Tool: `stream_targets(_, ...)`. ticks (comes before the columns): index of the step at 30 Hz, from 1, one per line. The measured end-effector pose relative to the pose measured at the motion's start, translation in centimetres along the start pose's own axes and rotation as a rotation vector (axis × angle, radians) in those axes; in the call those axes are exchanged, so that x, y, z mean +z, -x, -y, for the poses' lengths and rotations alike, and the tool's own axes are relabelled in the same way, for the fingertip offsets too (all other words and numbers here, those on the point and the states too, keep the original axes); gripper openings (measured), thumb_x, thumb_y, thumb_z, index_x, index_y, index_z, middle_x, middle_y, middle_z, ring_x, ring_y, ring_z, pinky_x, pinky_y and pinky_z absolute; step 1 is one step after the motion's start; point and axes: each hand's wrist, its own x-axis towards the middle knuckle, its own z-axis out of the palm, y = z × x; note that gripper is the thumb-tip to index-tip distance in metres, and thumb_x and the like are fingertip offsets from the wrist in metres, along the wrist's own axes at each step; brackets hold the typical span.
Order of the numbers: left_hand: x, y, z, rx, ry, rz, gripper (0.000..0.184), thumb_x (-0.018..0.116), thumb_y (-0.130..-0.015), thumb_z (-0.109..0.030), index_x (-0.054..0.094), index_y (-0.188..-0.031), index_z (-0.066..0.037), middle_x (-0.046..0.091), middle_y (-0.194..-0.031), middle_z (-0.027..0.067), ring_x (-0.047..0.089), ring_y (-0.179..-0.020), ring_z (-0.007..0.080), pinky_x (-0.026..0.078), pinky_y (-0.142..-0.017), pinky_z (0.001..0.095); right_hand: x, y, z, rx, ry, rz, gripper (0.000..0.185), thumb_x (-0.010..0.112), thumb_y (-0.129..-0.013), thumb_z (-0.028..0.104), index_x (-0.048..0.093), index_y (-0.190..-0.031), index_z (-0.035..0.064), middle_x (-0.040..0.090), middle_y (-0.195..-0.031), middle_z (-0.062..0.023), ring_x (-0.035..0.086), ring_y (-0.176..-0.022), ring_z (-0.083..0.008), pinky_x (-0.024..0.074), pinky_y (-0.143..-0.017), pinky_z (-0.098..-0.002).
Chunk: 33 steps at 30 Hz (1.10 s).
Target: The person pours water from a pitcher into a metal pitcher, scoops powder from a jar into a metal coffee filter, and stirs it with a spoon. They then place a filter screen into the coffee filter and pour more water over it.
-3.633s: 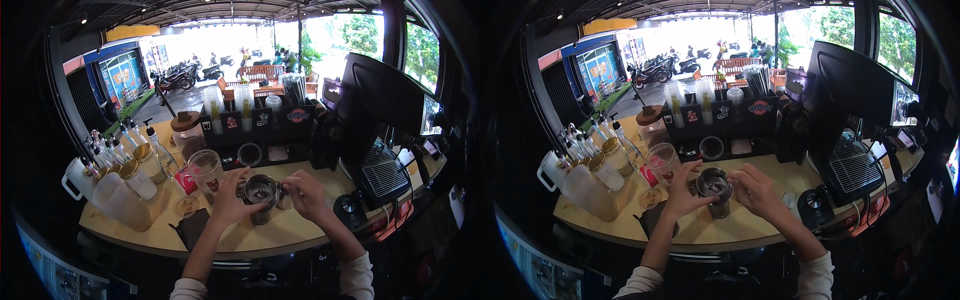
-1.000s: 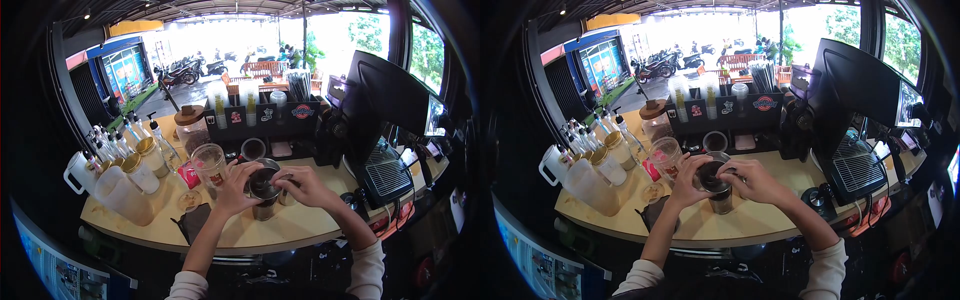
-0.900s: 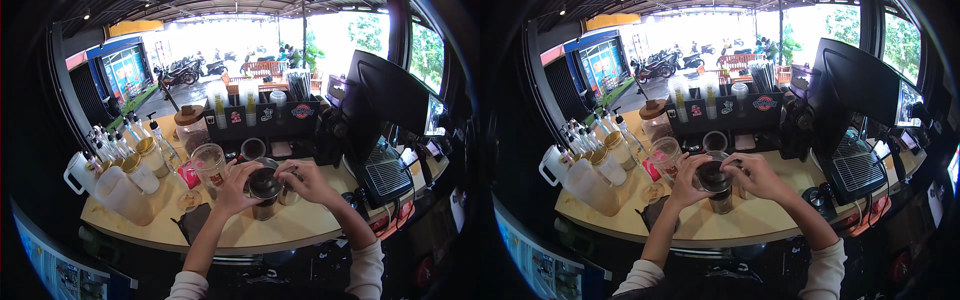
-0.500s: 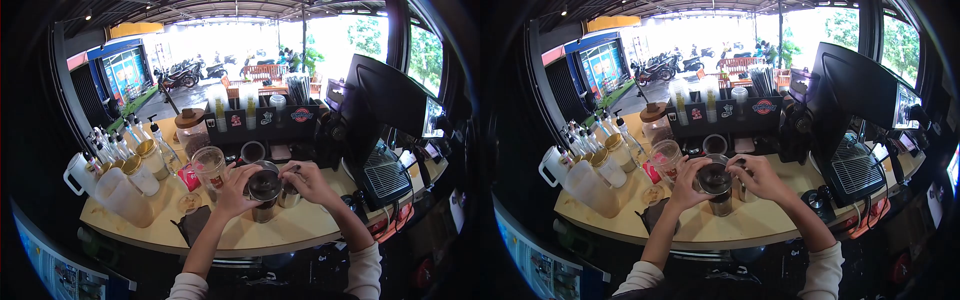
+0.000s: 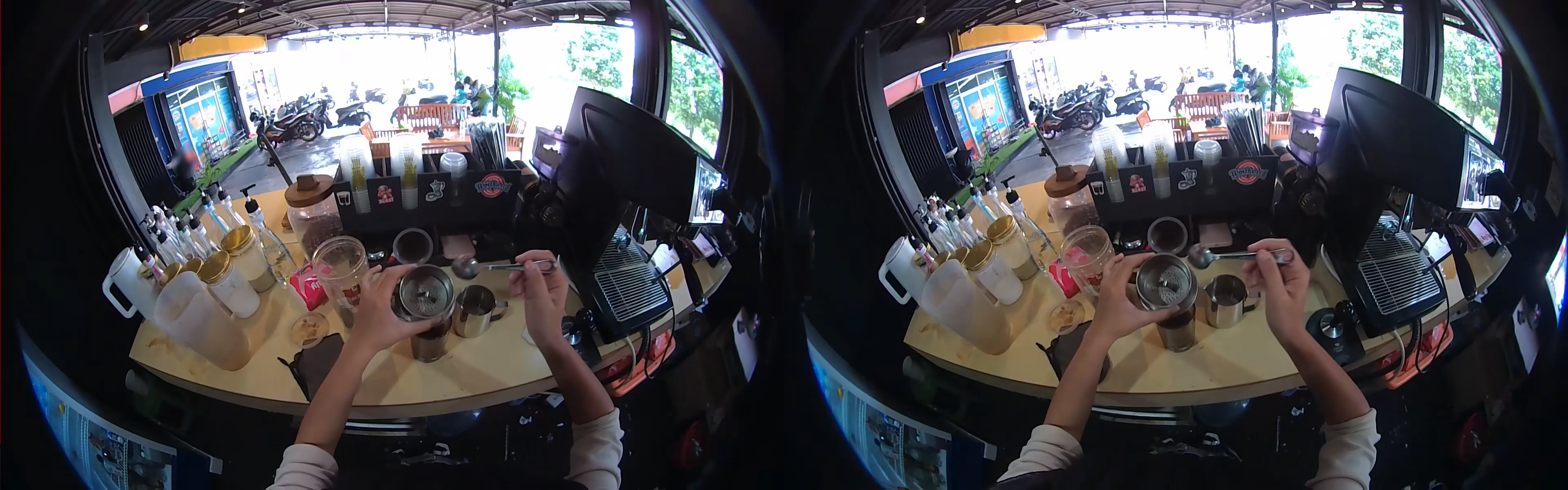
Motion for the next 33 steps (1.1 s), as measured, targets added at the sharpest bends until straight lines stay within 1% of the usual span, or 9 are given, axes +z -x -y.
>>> stream_targets(5,-0.3,-0.6,-0.3,-0.039,-0.016,-0.045,0.078,0.088,-0.05,-0.033,0.057,-0.117,-0.008,0.062,-0.112,0.0095,0.053,-0.111,0.0304,0.04,-0.099,0.0426,-1.2,2.0,-1.3,-0.042,0.208,-0.001,0.012,0.05,-0.095,0.007,0.058,-0.102,0.0007,0.061,-0.08,-0.004,0.053,-0.066,-0.0044,0.0434,-0.062,-0.0187)
stream_targets(8,-0.5,-0.8,-0.2,-0.135,0.045,0.019,0.081,0.088,-0.053,-0.037,0.055,-0.122,-0.011,0.059,-0.116,0.0086,0.047,-0.116,0.0338,0.035,-0.103,0.0467,-1.6,3.7,-3.1,0.021,0.326,0.05,0.011,0.055,-0.092,0.004,0.06,-0.099,-0.0012,0.065,-0.084,-0.0071,0.06,-0.072,-0.0092,0.0464,-0.062,-0.0226)
stream_targets(11,-0.5,-0.9,-0.3,-0.167,0.092,0.024,0.08,0.088,-0.052,-0.035,0.055,-0.121,-0.011,0.06,-0.115,0.0094,0.046,-0.116,0.0349,0.037,-0.101,0.0462,-1.3,4.9,-3.9,-0.114,0.724,0.298,0.012,0.06,-0.086,0.0,0.064,-0.097,0.0006,0.065,-0.083,-0.0109,0.063,-0.07,-0.0186,0.0475,-0.06,-0.027)
stream_targets(15,-0.6,-0.9,-0.4,-0.178,0.11,0.026,0.079,0.088,-0.052,-0.035,0.056,-0.121,-0.01,0.06,-0.114,0.0101,0.047,-0.115,0.0345,0.037,-0.1,0.0459,-1.7,6.1,-6.2,-0.09,0.794,0.472,0.017,0.06,-0.082,-0.002,0.064,-0.099,0.0031,0.059,-0.082,-0.0114,0.06,-0.07,-0.0278,0.0493,-0.063,-0.0329)
stream_targets(21,-0.5,-0.7,-0.3,-0.181,0.143,0.02,0.08,0.088,-0.053,-0.035,0.055,-0.122,-0.011,0.06,-0.116,0.0097,0.046,-0.116,0.0348,0.036,-0.101,0.0463,-2.5,7.7,-9.3,-0.189,0.958,0.596,0.026,0.059,-0.075,-0.002,0.065,-0.099,0.0048,0.059,-0.087,-0.0095,0.061,-0.081,-0.0275,0.0509,-0.071,-0.0381)
stream_targets(24,-0.4,-0.5,-0.4,-0.029,0.012,-0.058,0.079,0.089,-0.052,-0.032,0.056,-0.119,-0.006,0.063,-0.109,0.0116,0.057,-0.107,0.0273,0.042,-0.094,0.0397,-2.8,8.4,-9.9,-0.146,0.997,0.677,0.029,0.059,-0.07,-0.002,0.066,-0.097,0.0055,0.06,-0.087,-0.008,0.061,-0.085,-0.0268,0.051,-0.074,-0.0373)
stream_targets(27,-0.3,-0.2,-0.4,-0.03,0.055,-0.056,0.078,0.089,-0.052,-0.032,0.056,-0.118,-0.007,0.063,-0.109,0.0095,0.056,-0.108,0.0269,0.039,-0.098,0.0407,-3.2,9.0,-10.5,-0.135,1.035,0.71,0.031,0.059,-0.068,-0.002,0.067,-0.097,0.0055,0.06,-0.088,-0.0075,0.061,-0.085,-0.0268,0.0508,-0.075,-0.0368)
stream_targets(29,-0.1,0.1,0.0,0.014,0.011,-0.032,0.081,0.087,-0.055,-0.035,0.05,-0.123,-0.01,0.06,-0.117,0.0055,0.056,-0.111,0.0227,0.026,-0.108,0.0487,-3.3,9.1,-10.5,-0.127,1.033,0.727,0.031,0.059,-0.068,-0.002,0.066,-0.097,0.0051,0.059,-0.088,-0.0076,0.061,-0.084,-0.0266,0.0507,-0.074,-0.0363)
stream_targets(33,0.2,0.0,-0.2,0.054,0.015,-0.091,0.077,0.089,-0.052,-0.033,0.055,-0.117,-0.009,0.063,-0.11,0.0055,0.058,-0.105,0.0241,0.03,-0.105,0.0462,-3.3,8.9,-9.7,-0.112,1.024,0.751,0.026,0.059,-0.069,-0.001,0.066,-0.094,0.0039,0.059,-0.088,-0.0079,0.06,-0.081,-0.0265,0.0498,-0.072,-0.0354)
